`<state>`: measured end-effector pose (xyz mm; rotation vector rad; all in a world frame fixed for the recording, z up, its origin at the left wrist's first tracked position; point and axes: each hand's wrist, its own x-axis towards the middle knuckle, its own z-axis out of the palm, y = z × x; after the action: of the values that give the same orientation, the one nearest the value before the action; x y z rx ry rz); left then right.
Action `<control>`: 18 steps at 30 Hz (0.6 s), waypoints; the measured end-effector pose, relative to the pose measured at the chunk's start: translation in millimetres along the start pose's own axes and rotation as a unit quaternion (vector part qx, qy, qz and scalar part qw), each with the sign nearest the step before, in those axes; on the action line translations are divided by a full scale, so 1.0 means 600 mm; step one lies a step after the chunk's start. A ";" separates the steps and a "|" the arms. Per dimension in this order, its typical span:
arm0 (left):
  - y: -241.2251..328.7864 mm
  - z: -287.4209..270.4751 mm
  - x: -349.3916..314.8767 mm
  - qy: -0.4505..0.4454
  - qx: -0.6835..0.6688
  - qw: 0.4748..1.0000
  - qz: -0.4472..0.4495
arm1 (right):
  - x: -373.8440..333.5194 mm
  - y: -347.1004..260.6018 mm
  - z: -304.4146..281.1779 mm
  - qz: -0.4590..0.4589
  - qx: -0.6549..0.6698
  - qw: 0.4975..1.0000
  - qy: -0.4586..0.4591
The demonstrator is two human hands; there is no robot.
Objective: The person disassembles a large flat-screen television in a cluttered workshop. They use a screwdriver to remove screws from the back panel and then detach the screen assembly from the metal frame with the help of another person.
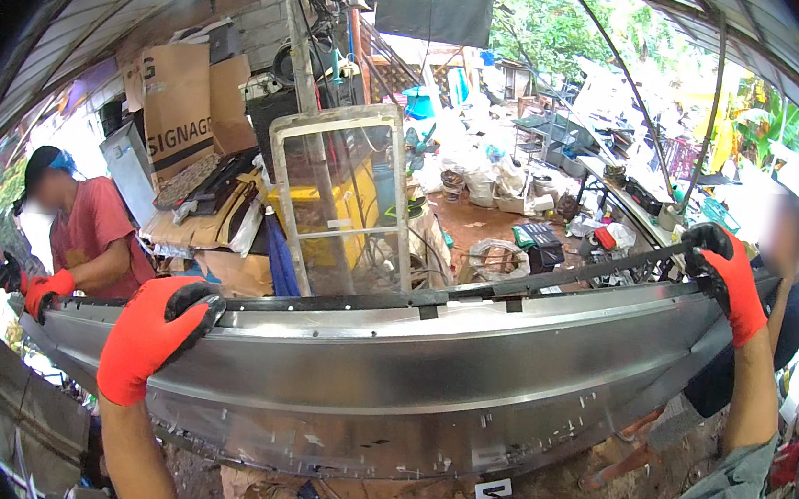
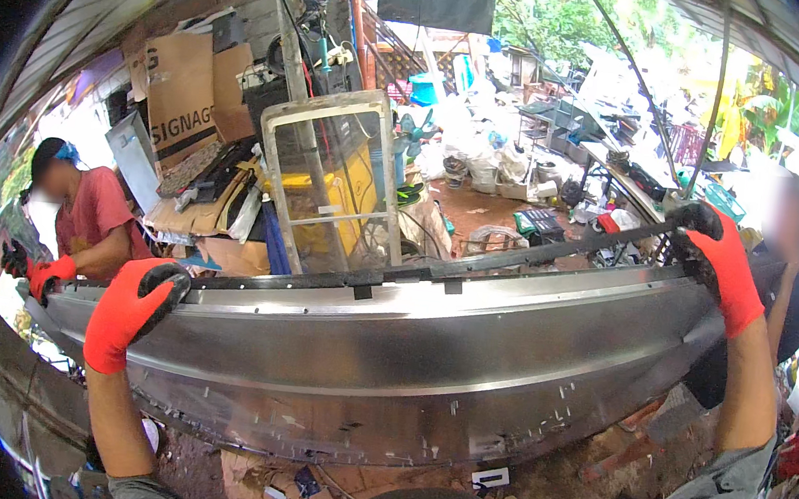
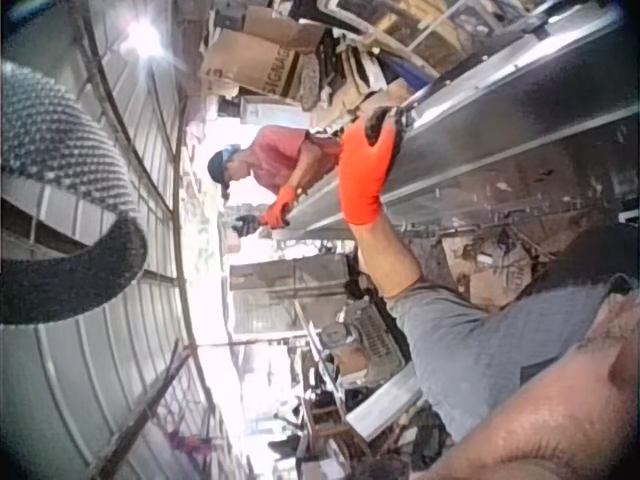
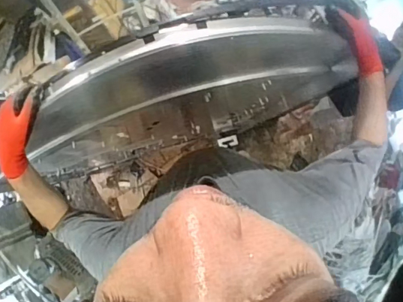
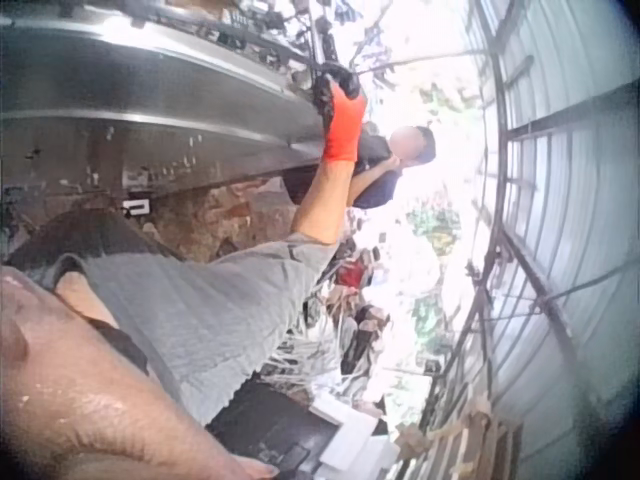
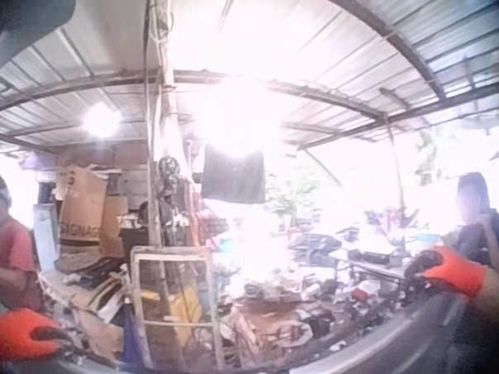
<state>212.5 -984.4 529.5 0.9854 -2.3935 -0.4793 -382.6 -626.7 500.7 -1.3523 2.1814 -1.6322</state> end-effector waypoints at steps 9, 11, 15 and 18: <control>-0.042 -0.006 -0.016 0.059 0.094 0.989 0.094 | -0.027 0.000 -0.006 -0.053 -0.271 0.959 -0.063; -0.057 0.000 -0.009 0.056 0.138 0.980 0.132 | -0.037 -0.027 0.001 -0.055 -0.265 0.959 -0.082; -0.096 0.031 0.014 0.094 0.170 0.959 0.204 | -0.046 0.049 -0.178 -0.110 -0.088 0.987 0.076; -0.137 0.019 0.006 0.099 0.271 0.918 0.270 | -0.125 -0.019 -0.092 -0.250 -0.078 0.960 0.098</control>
<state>248.4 -1041.1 480.9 0.4871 -2.5059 0.4875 -361.0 -535.4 502.8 -1.9995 2.2379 -1.8488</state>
